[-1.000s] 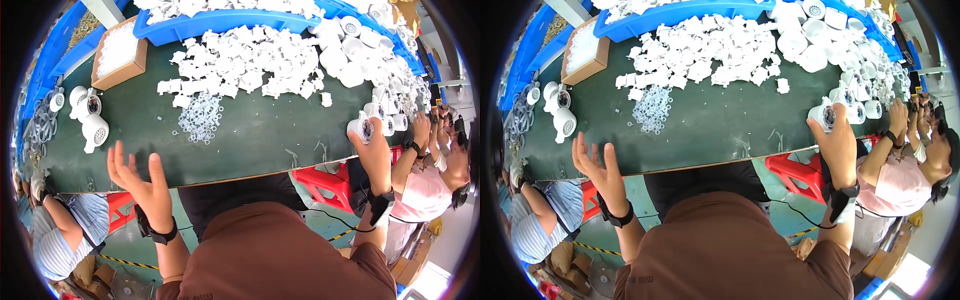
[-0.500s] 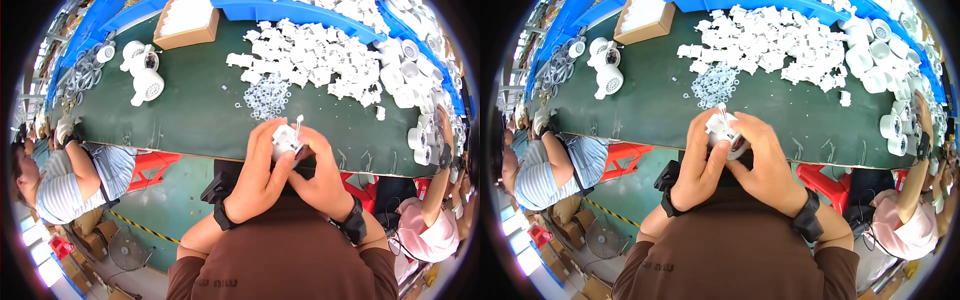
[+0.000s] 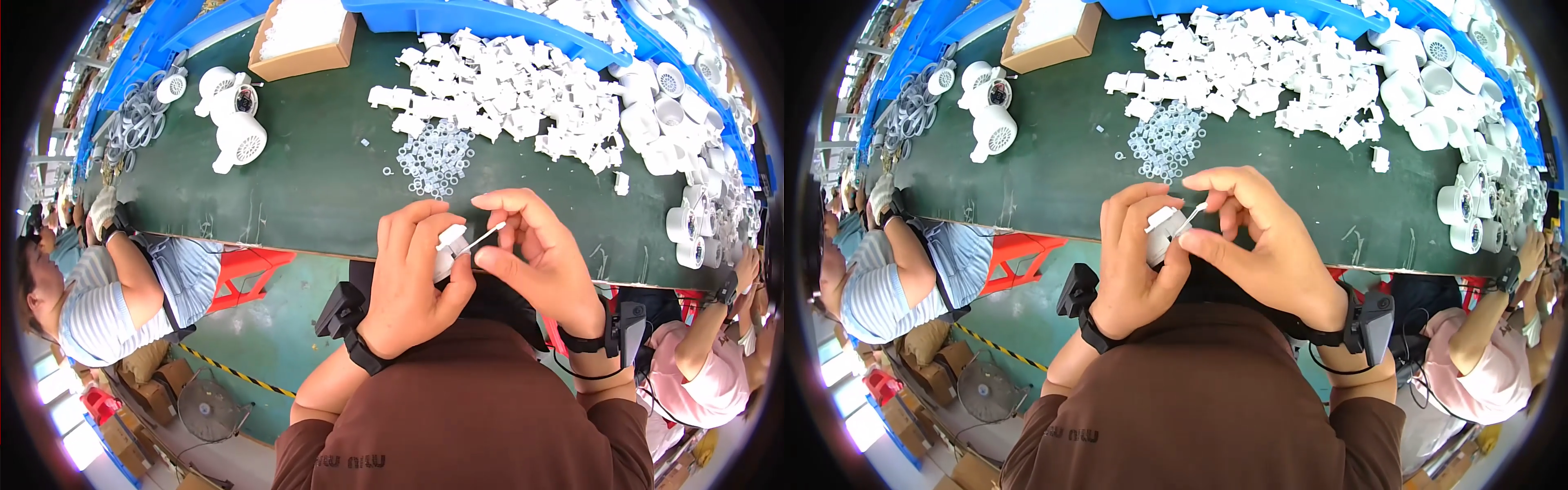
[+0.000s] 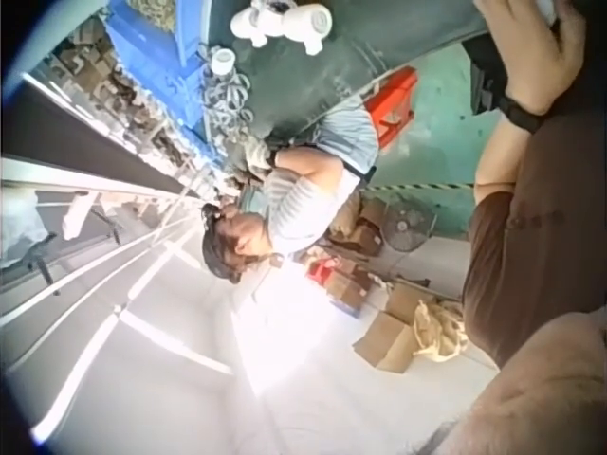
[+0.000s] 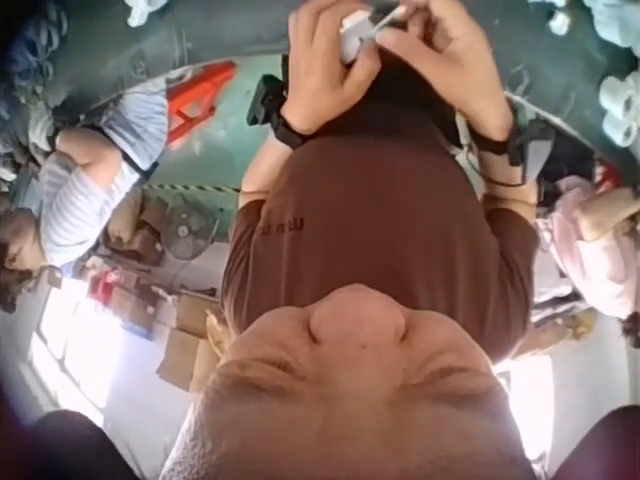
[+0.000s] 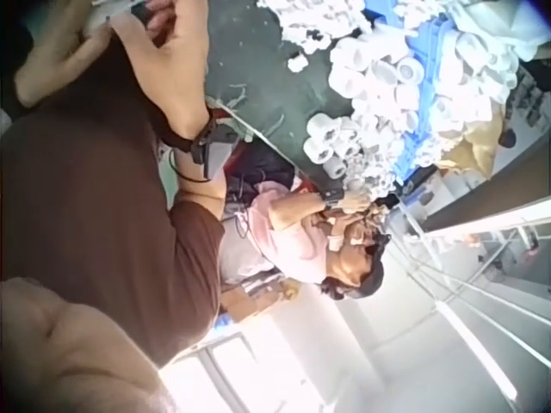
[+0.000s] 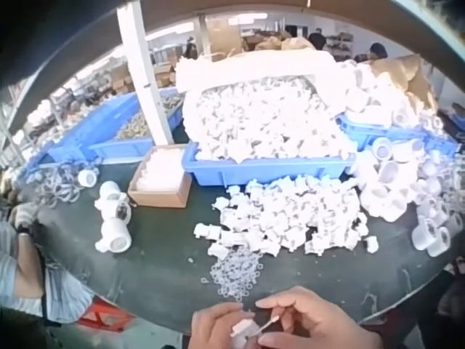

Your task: The person picks up a camera housing and a small white component, fits them together by hand, and then places the assembled unit onto the table.

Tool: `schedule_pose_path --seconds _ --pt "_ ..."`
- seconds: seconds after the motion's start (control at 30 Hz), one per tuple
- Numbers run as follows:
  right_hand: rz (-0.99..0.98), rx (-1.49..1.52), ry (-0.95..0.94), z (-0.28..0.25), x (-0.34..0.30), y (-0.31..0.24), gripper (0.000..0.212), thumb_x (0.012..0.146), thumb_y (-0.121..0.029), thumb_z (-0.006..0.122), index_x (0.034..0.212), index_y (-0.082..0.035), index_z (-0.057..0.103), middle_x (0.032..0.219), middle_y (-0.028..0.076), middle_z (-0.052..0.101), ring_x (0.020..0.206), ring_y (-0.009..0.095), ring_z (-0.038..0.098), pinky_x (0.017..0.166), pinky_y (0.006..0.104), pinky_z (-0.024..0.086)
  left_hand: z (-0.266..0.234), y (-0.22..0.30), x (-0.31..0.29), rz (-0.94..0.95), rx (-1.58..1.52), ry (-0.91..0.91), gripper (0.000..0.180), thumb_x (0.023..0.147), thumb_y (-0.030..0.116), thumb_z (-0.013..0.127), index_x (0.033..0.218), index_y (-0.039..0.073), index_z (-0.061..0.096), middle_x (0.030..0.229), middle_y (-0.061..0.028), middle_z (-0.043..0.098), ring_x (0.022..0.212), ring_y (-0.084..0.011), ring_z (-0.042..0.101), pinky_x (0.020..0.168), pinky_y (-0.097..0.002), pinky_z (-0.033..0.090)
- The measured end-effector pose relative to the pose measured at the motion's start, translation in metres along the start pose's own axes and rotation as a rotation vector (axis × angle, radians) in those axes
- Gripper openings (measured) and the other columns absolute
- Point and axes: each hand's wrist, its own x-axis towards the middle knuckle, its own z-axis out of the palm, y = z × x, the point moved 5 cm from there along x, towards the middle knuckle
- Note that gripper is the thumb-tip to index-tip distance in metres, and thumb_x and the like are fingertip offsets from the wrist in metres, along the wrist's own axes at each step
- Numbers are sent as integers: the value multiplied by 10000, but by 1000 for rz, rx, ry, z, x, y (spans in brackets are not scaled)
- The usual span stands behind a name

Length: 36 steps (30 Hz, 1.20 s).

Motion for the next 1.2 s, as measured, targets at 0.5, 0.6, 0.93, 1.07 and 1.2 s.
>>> schedule_pose_path --seconds 0.5,0.6,0.93,1.07,1.2 --pt "-153 18 194 22 3 14 104 974 53 638 1065 11 663 1007 51 676 894 86 645 784 253 544 2 -9 2 -121 -231 20 151 932 -15 509 1034 -54 614 1080 -184 635 923 -290 613 827 -375 504" --pt "-150 35 226 20 -2 16 112 970 56 641 1065 3 667 1010 51 671 893 86 638 791 255 536 4 -5 8 -52 -239 7 110 928 23 575 1022 -25 606 1031 -177 628 921 -376 595 827 -433 492" --pt "-190 -714 562 -85 -22 5 85 957 -63 690 1026 -19 713 978 63 693 835 131 637 763 276 510 -6 -15 0 -147 -213 6 92 947 39 598 1022 -2 633 1052 -159 642 929 -327 609 835 -401 503" --pt "-31 -1013 835 -163 -35 22 264 936 -211 742 1120 -31 683 986 89 673 699 167 579 672 322 492 -4 -16 5 -137 -263 -12 84 955 49 597 1013 -1 632 1044 -155 645 917 -318 613 829 -394 503" --pt "-57 -1112 825 -164 -26 27 210 946 -171 721 1095 -25 690 965 93 674 674 180 568 658 324 490 -3 -12 7 -62 -189 -40 149 996 43 507 1003 -41 630 1080 -140 624 864 -207 608 780 -311 499"
